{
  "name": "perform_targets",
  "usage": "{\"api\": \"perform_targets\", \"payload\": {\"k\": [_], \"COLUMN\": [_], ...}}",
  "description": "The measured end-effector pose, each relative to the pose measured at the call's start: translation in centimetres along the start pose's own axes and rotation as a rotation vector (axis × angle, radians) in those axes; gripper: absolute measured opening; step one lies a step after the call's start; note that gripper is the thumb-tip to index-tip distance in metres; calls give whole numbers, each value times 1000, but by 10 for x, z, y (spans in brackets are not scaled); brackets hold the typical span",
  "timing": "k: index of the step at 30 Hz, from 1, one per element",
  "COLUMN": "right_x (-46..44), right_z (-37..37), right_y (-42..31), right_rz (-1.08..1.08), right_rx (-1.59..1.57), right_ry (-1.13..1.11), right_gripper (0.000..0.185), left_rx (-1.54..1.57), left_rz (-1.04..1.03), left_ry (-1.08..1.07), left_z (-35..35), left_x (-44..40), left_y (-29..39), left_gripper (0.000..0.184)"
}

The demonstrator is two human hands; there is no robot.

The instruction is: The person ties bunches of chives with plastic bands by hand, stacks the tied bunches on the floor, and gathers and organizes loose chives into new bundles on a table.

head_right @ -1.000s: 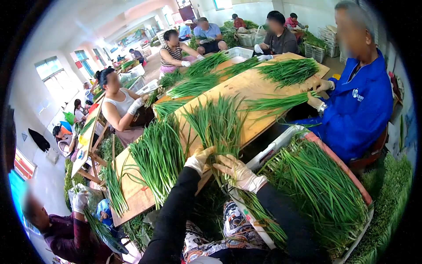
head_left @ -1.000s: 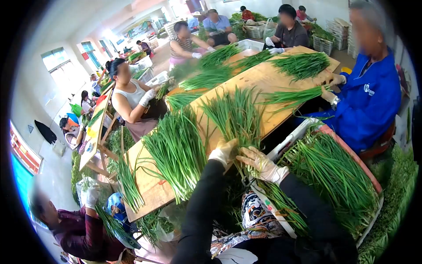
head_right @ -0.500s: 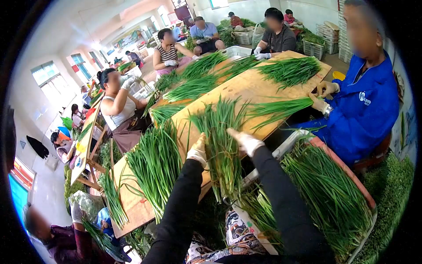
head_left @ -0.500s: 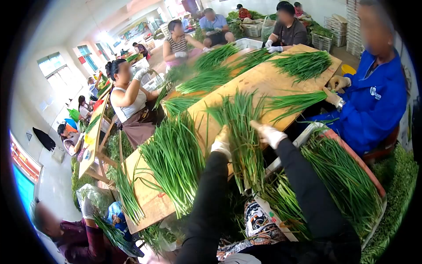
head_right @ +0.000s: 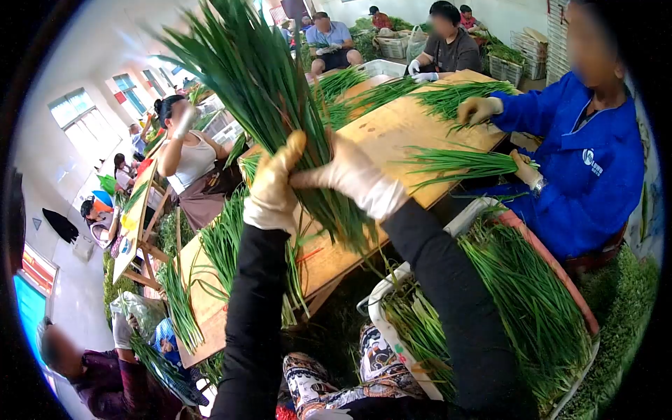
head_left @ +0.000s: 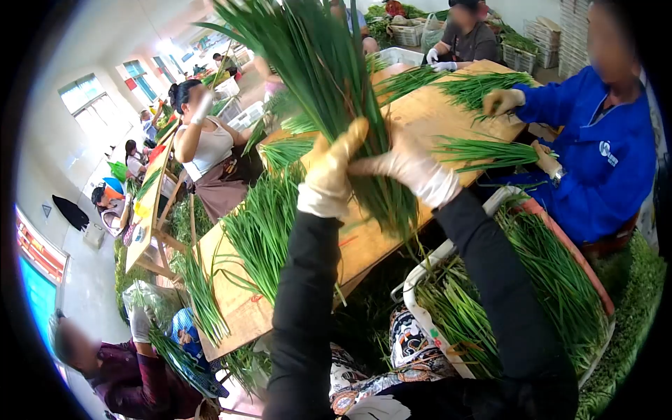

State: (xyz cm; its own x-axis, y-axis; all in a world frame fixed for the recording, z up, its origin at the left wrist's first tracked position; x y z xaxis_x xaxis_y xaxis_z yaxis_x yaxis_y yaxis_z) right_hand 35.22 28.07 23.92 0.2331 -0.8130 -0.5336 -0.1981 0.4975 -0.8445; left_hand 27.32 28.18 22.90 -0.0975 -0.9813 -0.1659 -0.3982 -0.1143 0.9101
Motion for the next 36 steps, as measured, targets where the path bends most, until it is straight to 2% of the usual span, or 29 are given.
{"api": "perform_targets", "payload": {"k": [2,4,5,7,8,10,12,14,15,16,17,19,20,21,22,24,28,30,31,32,33,34,35,36], "right_x": [-14,-19,-20,-16,-9,-3,-5,-16,-24,-38,-48,-65,-73,-72,-81,-77,-64,-63,-63,-61,-63,-66,-66,-67], "right_z": [4,10,14,18,18,22,18,15,15,13,13,5,3,-8,-5,-1,-11,-5,2,6,7,8,9,8], "right_y": [-47,-58,-50,-37,-21,15,-4,-18,-27,-40,-47,-68,-71,-78,-73,-65,-69,-91,-103,-115,-103,-87,-75,-62], "right_rz": [52,43,48,159,40,-76,-26,-84,-81,36,64,86,77,3,24,-67,-75,98,157,217,135,52,97,-8], "right_rx": [-38,-99,-99,160,70,84,102,-114,-149,-98,-77,34,124,101,416,213,15,123,235,347,98,-151,50,-14], "right_ry": [32,70,68,13,-19,-27,-111,-87,-72,-80,-100,-117,-116,-201,-172,-162,-198,-72,16,106,64,22,33,58], "right_gripper": [58,65,65,72,82,89,95,100,98,94,91,82,76,55,33,24,18,14,19,23,27,31,29,25], "left_rx": [-11,46,19,-105,-176,-143,-160,-28,-32,-151,-260,-468,-551,-635,-716,-765,-839,-852,-604,-395,-331,-356,-381,-498], "left_rz": [-169,-258,-241,-178,-218,-135,-136,-156,-170,-174,-405,-668,-553,-433,-311,-373,-473,-436,-440,-489,-393,-398,-402,-505], "left_ry": [-6,-98,-99,-87,-200,-235,-209,-253,-252,-239,-358,-434,-370,-310,-258,-319,-404,-273,-278,-477,-457,-454,-451,-467], "left_z": [-26,-45,-43,-30,-31,-25,-19,-29,-34,-35,-36,-47,-45,-52,-58,-67,-84,-78,-76,-87,-79,-76,-73,-75], "left_x": [0,-2,-7,-14,-13,-7,-13,-22,-27,-34,-45,-41,-48,-44,-37,-36,-22,-17,-16,-13,-17,-16,-15,-11], "left_y": [49,65,58,31,20,-2,-3,14,26,38,54,83,83,91,98,103,116,121,123,127,121,117,114,111], "left_gripper": [34,36,36,38,42,49,54,56,59,54,54,49,46,42,38,37,35,37,37,45,52,59,66,73]}}
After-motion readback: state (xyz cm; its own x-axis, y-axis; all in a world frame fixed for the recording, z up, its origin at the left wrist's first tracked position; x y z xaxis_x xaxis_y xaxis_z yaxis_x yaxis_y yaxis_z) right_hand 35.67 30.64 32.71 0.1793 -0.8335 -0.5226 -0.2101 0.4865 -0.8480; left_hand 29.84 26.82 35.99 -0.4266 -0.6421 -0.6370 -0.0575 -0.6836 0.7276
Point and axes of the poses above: each hand's wrist, its own x-axis away from the middle knuckle, its own z-axis out of the back of the hand, y = z × x, the point moved 10 cm from there along -x, towards the middle knuckle, and after that the axes turned 7 degrees about y, right-handed, at the moved point
